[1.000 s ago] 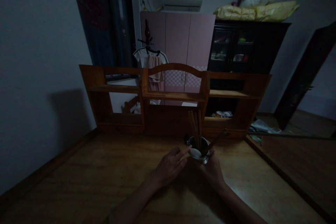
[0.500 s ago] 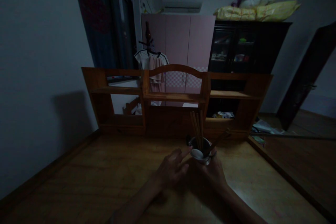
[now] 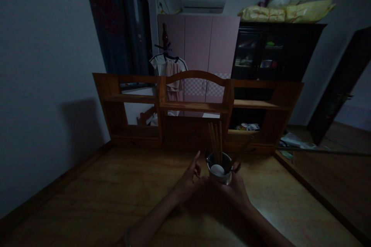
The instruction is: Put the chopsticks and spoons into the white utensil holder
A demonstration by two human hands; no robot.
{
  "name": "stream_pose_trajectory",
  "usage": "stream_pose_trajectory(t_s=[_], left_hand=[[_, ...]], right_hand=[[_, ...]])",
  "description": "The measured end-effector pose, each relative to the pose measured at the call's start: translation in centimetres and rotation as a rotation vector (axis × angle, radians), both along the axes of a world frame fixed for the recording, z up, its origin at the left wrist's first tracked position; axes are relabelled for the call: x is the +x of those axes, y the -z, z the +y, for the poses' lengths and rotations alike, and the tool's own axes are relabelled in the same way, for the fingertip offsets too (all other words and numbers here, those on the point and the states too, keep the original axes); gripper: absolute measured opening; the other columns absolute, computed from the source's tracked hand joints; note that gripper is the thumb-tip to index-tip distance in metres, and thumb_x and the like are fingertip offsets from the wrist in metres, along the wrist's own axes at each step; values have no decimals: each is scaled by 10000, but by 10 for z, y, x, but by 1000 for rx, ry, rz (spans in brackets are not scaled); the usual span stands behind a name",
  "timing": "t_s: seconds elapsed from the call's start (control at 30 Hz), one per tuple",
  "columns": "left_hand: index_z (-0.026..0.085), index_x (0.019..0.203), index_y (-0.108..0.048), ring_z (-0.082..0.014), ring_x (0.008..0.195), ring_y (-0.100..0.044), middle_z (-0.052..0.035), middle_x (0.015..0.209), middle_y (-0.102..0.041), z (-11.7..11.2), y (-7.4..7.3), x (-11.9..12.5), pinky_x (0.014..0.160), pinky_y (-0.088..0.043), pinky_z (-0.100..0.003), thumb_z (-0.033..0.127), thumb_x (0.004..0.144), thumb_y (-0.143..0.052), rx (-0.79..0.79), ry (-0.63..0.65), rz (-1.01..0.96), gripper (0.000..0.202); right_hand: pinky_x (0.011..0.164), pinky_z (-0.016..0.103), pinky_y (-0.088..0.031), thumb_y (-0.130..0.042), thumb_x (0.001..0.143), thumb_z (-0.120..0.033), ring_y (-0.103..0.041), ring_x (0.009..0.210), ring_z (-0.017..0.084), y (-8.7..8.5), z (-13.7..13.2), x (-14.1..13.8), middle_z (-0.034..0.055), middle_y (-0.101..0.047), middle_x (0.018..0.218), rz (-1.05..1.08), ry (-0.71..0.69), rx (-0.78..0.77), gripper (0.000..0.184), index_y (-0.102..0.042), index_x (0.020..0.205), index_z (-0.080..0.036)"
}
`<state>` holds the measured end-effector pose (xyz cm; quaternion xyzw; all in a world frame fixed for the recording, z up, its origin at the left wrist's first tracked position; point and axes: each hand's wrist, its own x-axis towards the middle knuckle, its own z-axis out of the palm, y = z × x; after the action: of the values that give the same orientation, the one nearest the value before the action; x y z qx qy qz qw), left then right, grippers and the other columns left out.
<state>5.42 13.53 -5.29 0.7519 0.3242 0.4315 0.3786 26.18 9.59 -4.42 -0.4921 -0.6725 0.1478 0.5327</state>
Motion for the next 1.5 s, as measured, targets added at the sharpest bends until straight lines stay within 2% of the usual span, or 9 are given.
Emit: stream_pose_trajectory(t_s=[0.1, 0.2, 0.4, 0.53, 0.67, 0.77, 0.97, 1.27, 1.5], left_hand=[[313, 1498, -95, -154, 885, -495, -34, 1065, -486, 1, 4, -3, 654, -460, -236, 533, 849, -576, -22, 69, 12, 837], [290, 1500, -113, -178, 940, -511, -66, 1171, -513, -7, -5, -5, 747, -481, -288, 555, 836, -588, 27, 114, 74, 858], [232, 1456, -270, -208, 957, -541, -82, 1129, -577, -20, -24, -5, 870, -459, -353, 545, 921, -436, 163, 32, 209, 641], [235, 1389, -364, -200, 958, -548, -69, 1137, -585, -19, -24, -5, 885, -447, -341, 530, 938, -411, 194, 15, 257, 541], [225, 1313, -432, -194, 939, -552, -59, 1114, -595, -19, -23, -4, 849, -444, -320, 504, 947, -414, 193, 10, 266, 461], [232, 1267, -471, -190, 942, -554, -49, 1109, -597, -20, -27, -3, 840, -436, -309, 481, 955, -413, 199, 2, 261, 404], [235, 1264, -475, -198, 940, -559, -55, 1118, -599, -21, -32, -1, 827, -437, -312, 482, 952, -421, 181, -4, 281, 402], [229, 1206, -505, -193, 901, -551, -48, 1067, -597, -22, -32, -2, 799, -443, -313, 505, 954, -395, 184, -26, 313, 389], [222, 1238, -479, -195, 898, -549, -60, 1072, -585, -23, -36, -3, 801, -446, -312, 501, 952, -402, 187, -13, 323, 407]], right_hand=[[801, 416, -551, -760, 731, -371, -645, 958, 306, -3, -4, -3, 104, -653, 1103, -28, -60, -19, 543, -532, 1202, -226], [858, 437, -533, -776, 713, -363, -610, 1046, 319, -6, -7, -6, 110, -630, 1169, -55, -111, 16, 559, -557, 1209, -228], [818, 428, -564, -755, 740, -340, -661, 940, 288, -6, -10, -10, 81, -702, 1021, 4, -203, -16, 402, -655, 1110, -222], [811, 433, -566, -764, 727, -354, -664, 938, 300, -6, -9, -9, 76, -713, 979, -26, -159, -14, 344, -691, 1036, -223], [791, 425, -566, -779, 714, -349, -658, 950, 309, -4, -7, -7, 86, -697, 1045, -50, -132, -5, 407, -663, 1085, -226], [769, 420, -573, -770, 731, -341, -667, 924, 307, 0, -5, -5, 81, -706, 1006, -67, -122, -25, 362, -666, 1059, -230], [770, 424, -577, -785, 719, -356, -672, 911, 293, 1, -3, -4, 77, -696, 1040, -39, -120, -8, 496, -605, 1164, -232], [788, 404, -556, -774, 731, -386, -652, 955, 302, -1, -4, -4, 96, -680, 1080, -62, -116, -25, 507, -583, 1166, -210], [835, 431, -532, -789, 711, -398, -632, 991, 305, 2, -3, -3, 96, -648, 1131, -26, -92, -19, 719, -433, 1313, -229]])
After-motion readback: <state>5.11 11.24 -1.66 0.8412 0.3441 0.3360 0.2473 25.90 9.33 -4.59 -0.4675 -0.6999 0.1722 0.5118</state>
